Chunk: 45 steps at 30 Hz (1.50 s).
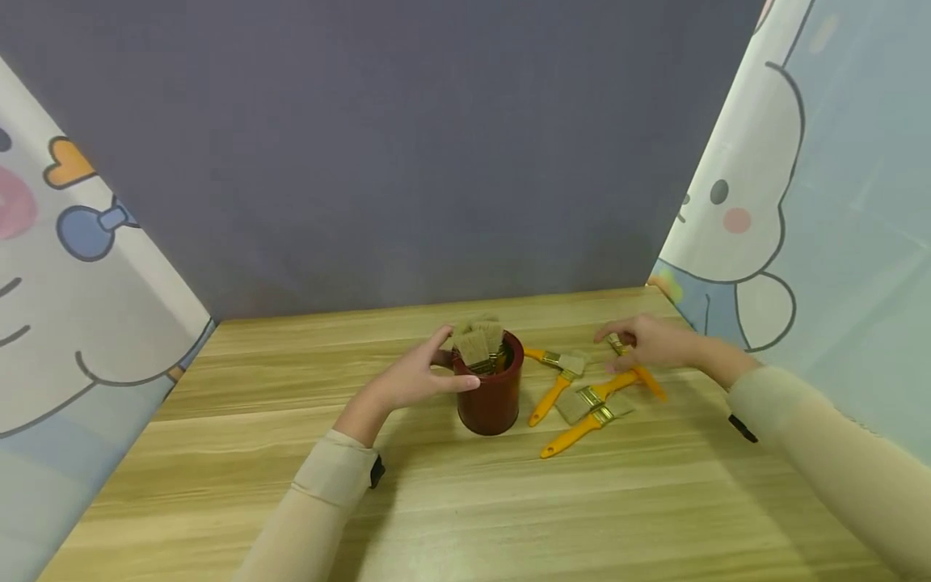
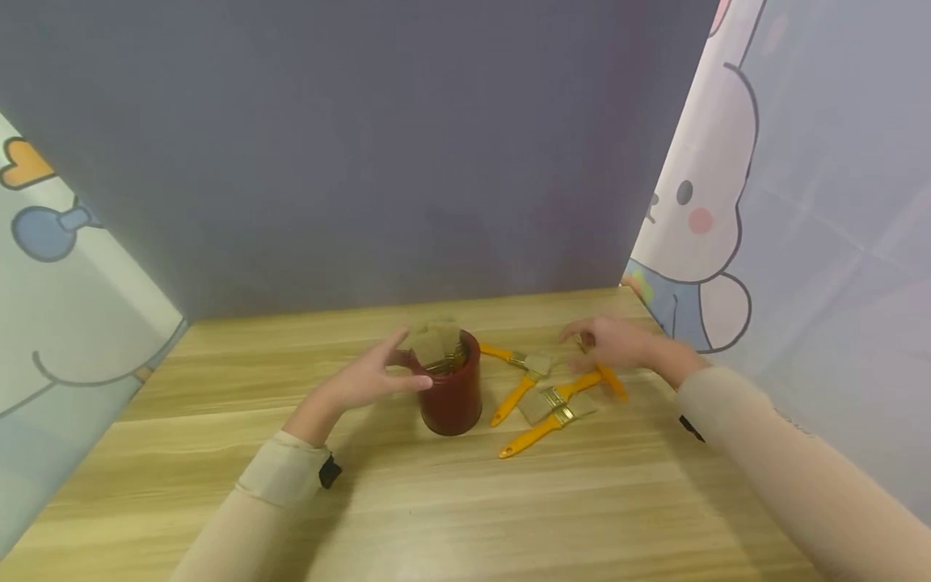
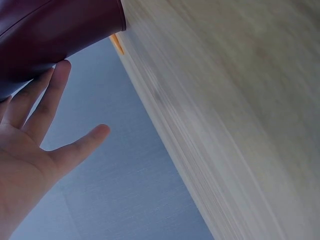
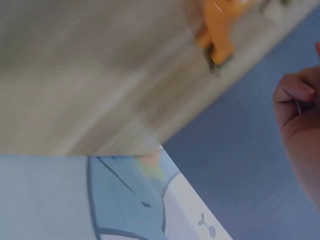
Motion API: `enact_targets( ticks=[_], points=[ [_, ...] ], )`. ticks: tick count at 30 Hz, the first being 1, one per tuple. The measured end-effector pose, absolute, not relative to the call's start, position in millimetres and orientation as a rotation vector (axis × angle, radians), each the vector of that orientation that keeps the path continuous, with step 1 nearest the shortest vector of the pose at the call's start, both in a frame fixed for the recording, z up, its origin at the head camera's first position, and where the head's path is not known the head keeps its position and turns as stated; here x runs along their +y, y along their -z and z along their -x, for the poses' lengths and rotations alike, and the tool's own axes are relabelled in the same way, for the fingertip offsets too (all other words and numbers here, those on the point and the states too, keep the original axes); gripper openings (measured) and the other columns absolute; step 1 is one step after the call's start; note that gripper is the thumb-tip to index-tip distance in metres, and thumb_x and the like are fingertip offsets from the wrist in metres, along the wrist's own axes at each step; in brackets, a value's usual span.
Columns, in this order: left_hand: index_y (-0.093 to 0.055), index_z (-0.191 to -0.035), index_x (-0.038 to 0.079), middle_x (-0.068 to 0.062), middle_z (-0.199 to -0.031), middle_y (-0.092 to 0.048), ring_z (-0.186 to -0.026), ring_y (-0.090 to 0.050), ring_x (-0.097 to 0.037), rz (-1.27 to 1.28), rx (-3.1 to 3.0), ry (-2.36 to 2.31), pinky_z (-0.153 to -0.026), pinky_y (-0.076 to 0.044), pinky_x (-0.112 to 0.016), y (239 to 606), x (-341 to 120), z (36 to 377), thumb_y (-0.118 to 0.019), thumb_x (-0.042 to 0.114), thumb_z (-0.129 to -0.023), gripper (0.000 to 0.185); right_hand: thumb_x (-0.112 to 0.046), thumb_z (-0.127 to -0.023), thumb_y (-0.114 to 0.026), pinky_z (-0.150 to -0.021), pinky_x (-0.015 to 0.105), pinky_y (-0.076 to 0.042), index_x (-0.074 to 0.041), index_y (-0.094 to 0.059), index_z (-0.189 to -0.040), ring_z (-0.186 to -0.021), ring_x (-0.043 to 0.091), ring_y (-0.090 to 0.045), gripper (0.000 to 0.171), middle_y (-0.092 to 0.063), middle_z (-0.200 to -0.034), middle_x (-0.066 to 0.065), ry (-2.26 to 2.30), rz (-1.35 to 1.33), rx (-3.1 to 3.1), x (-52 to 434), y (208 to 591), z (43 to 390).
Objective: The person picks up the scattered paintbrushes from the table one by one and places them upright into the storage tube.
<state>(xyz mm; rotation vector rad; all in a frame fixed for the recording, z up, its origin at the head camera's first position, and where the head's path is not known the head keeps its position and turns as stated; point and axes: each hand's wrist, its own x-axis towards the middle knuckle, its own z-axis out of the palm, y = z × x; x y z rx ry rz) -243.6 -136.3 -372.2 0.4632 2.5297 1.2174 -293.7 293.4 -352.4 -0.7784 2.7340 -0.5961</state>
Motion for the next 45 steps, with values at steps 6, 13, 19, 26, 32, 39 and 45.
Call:
enact_targets(
  ticks=[6, 13, 19, 26, 32, 39, 45],
  points=[
    [-0.011, -0.173, 0.031, -0.017, -0.160, -0.054, -0.151, -0.050, -0.037, -0.437, 2.545, -1.209, -0.123, -0.038, -0.063, 370, -137, 242, -0.083, 0.069, -0.083, 0.121, -0.040, -0.088, -0.088, -0.071, 0.026, -0.044, -0.021, -0.075, -0.126, -0.080, 0.011, -0.052, 0.044, -0.071, -0.103, -0.001, 0.494, 0.889, 2.626, 293, 376, 274],
    [-0.011, -0.173, 0.030, -0.018, -0.160, -0.054, -0.152, -0.049, -0.037, -0.437, 2.545, -1.208, -0.124, -0.038, -0.063, 369, -136, 241, -0.083, 0.068, -0.083, 0.121, -0.033, -0.091, -0.087, -0.075, 0.029, -0.053, -0.024, -0.076, -0.124, -0.089, 0.017, -0.063, 0.036, -0.077, -0.119, -0.001, 0.523, 0.974, 2.662, 293, 394, 270],
    [-0.011, -0.173, 0.029, -0.018, -0.160, -0.053, -0.153, -0.048, -0.036, -0.446, 2.537, -1.212, -0.124, -0.036, -0.063, 372, -135, 242, -0.083, 0.068, -0.083, 0.122, -0.034, -0.093, -0.084, -0.092, 0.048, -0.061, -0.024, -0.076, -0.128, -0.113, 0.030, -0.072, 0.037, -0.074, -0.133, 0.004, 0.499, 0.993, 2.653, 285, 397, 272],
    [-0.012, -0.173, 0.028, -0.018, -0.158, -0.055, -0.150, -0.051, -0.037, -0.452, 2.544, -1.221, -0.124, -0.037, -0.063, 374, -135, 242, -0.083, 0.067, -0.083, 0.121, -0.027, -0.089, -0.087, -0.099, 0.053, -0.060, -0.023, -0.076, -0.127, -0.121, 0.036, -0.072, 0.040, -0.073, -0.136, 0.005, 0.423, 0.974, 2.599, 271, 392, 276],
    [-0.012, -0.173, 0.028, -0.016, -0.157, -0.056, -0.151, -0.050, -0.036, -0.449, 2.547, -1.226, -0.124, -0.037, -0.062, 373, -135, 240, -0.083, 0.066, -0.084, 0.120, -0.028, -0.085, -0.090, -0.100, 0.050, -0.060, -0.021, -0.076, -0.127, -0.119, 0.027, -0.072, 0.045, -0.074, -0.134, 0.001, 0.214, 1.000, 2.612, 254, 389, 277],
    [-0.012, -0.173, 0.030, -0.016, -0.159, -0.055, -0.152, -0.049, -0.036, -0.456, 2.540, -1.228, -0.124, -0.036, -0.063, 373, -135, 239, -0.083, 0.067, -0.083, 0.120, -0.021, -0.085, -0.090, -0.100, 0.049, -0.060, -0.016, -0.078, -0.126, -0.116, 0.026, -0.072, 0.043, -0.075, -0.128, 0.003, 0.076, 1.067, 2.616, 242, 385, 275],
    [-0.013, -0.173, 0.028, -0.017, -0.157, -0.057, -0.151, -0.050, -0.036, -0.467, 2.546, -1.230, -0.123, -0.038, -0.063, 373, -135, 241, -0.083, 0.066, -0.084, 0.119, -0.021, -0.085, -0.091, -0.102, 0.050, -0.059, -0.013, -0.078, -0.125, -0.120, 0.030, -0.072, 0.042, -0.076, -0.128, 0.006, 0.028, 1.117, 2.623, 239, 384, 272]
  ],
)
